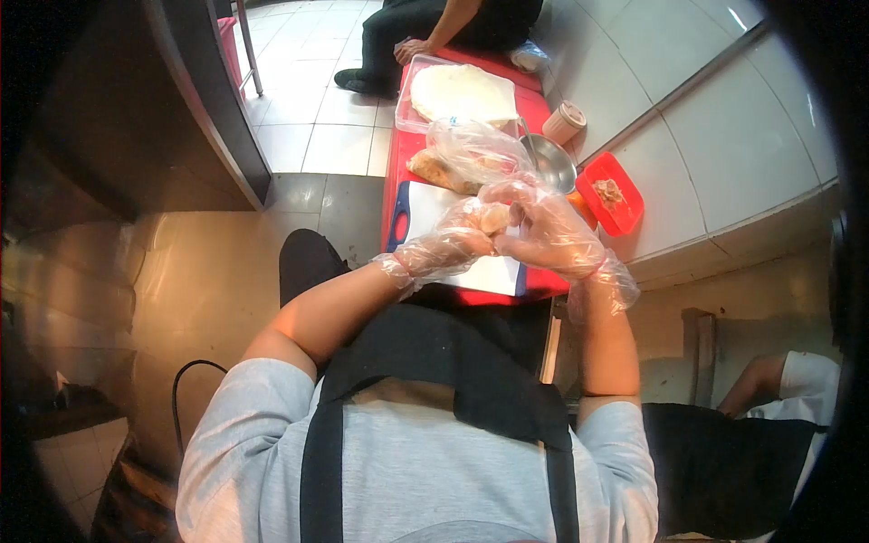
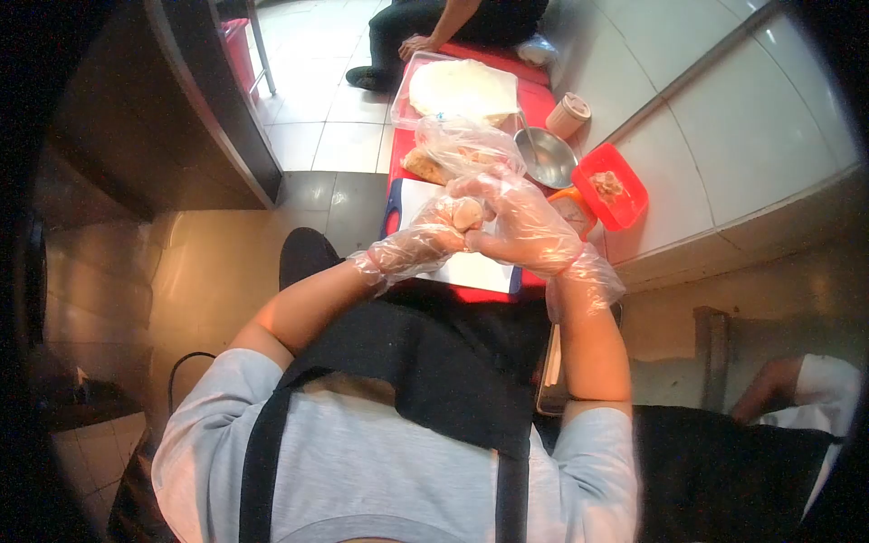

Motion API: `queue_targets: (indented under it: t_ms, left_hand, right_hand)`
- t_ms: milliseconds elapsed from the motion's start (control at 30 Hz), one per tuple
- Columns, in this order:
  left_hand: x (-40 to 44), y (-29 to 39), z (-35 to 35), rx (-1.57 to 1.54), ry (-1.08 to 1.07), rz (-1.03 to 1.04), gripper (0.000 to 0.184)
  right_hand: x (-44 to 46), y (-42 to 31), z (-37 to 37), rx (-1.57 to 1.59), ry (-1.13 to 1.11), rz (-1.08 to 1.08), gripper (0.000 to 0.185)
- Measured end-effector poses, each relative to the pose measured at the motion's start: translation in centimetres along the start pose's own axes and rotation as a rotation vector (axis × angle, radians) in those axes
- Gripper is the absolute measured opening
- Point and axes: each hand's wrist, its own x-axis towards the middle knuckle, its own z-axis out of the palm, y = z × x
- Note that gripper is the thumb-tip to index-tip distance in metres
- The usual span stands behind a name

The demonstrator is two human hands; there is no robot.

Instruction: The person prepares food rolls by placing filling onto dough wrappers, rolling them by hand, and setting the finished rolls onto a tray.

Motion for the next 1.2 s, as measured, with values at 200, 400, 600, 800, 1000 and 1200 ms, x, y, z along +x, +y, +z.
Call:
queue_targets:
  t_ms: [200, 400, 600, 800, 1000, 1200]
  left_hand:
    - [-0.2, 2.3, 1.1, 0.182, -0.018, -0.005, 0.057]
    - [0.5, 3.9, 1.6, 0.298, -0.003, 0.071, 0.037]
    - [0.4, 3.2, 2.0, 0.159, -0.021, 0.038, 0.047]
    - [0.8, 2.8, 1.6, 0.092, -0.050, 0.166, 0.043]
    - [1.6, 0.4, -0.1, 0.255, -0.139, -0.012, 0.031]
    - [1.5, 0.1, -0.6, 0.398, -0.176, 0.179, 0.026]
  right_hand:
    - [0.9, 1.1, -0.1, -0.127, -0.093, -0.032, 0.015]
    - [0.4, -1.3, -1.0, -0.044, -0.041, 0.160, 0.013]
    - [0.2, -0.4, -0.3, 0.001, -0.038, 0.237, 0.011]
    - [-0.1, 0.5, 0.0, -0.064, 0.072, 0.282, 0.014]
    - [-2.2, 3.6, 1.9, -0.274, 0.269, -0.286, 0.015]
    - [-3.8, 2.1, 1.8, -0.412, 0.282, -0.354, 0.031]
